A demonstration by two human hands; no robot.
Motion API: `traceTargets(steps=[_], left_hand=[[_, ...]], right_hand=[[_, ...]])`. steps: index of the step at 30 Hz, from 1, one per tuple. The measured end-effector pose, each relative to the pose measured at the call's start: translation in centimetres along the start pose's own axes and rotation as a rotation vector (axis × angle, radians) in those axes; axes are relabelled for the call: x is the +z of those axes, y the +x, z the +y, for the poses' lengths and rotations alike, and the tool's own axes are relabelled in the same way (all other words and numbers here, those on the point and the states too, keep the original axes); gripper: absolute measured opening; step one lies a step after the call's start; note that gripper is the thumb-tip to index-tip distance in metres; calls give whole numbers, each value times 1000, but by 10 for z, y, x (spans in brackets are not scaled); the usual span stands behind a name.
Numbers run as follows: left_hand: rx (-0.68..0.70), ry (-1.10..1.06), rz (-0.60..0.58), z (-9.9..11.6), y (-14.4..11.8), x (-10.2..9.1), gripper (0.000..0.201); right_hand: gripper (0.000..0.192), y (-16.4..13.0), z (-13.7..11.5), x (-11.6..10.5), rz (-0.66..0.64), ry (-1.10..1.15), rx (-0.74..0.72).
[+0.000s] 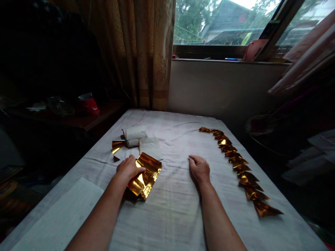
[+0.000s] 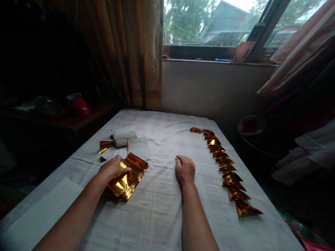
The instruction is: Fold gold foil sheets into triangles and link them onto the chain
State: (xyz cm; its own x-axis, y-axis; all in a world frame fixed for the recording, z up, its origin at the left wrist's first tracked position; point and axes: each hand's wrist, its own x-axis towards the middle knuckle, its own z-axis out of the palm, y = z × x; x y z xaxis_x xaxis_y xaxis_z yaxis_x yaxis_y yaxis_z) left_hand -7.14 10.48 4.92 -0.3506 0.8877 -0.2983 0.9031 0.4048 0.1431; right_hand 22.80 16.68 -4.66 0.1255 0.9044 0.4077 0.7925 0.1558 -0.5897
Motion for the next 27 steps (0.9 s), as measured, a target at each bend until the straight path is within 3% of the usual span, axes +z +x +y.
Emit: traceTargets(steps=[7, 11, 14, 17, 21, 27], left_hand=[[96, -116, 59, -3, 2, 7, 37], [175, -285, 83, 1, 4, 4, 30], [252, -494, 98, 6, 25, -3, 33], [245, -584, 154, 11, 55, -5, 35], [193, -565, 233, 13, 81, 3, 34], [144, -445, 335, 7, 80, 15, 21]], right_hand=[[34, -1, 2, 0, 3, 26, -20], [33, -2, 2, 0, 5, 34, -26], [32, -2, 2, 0, 7, 37, -27], [32, -3, 1, -1, 4, 41, -31], [34, -4, 1, -2, -2, 50, -38], [34, -4, 1, -1, 7, 67, -39]])
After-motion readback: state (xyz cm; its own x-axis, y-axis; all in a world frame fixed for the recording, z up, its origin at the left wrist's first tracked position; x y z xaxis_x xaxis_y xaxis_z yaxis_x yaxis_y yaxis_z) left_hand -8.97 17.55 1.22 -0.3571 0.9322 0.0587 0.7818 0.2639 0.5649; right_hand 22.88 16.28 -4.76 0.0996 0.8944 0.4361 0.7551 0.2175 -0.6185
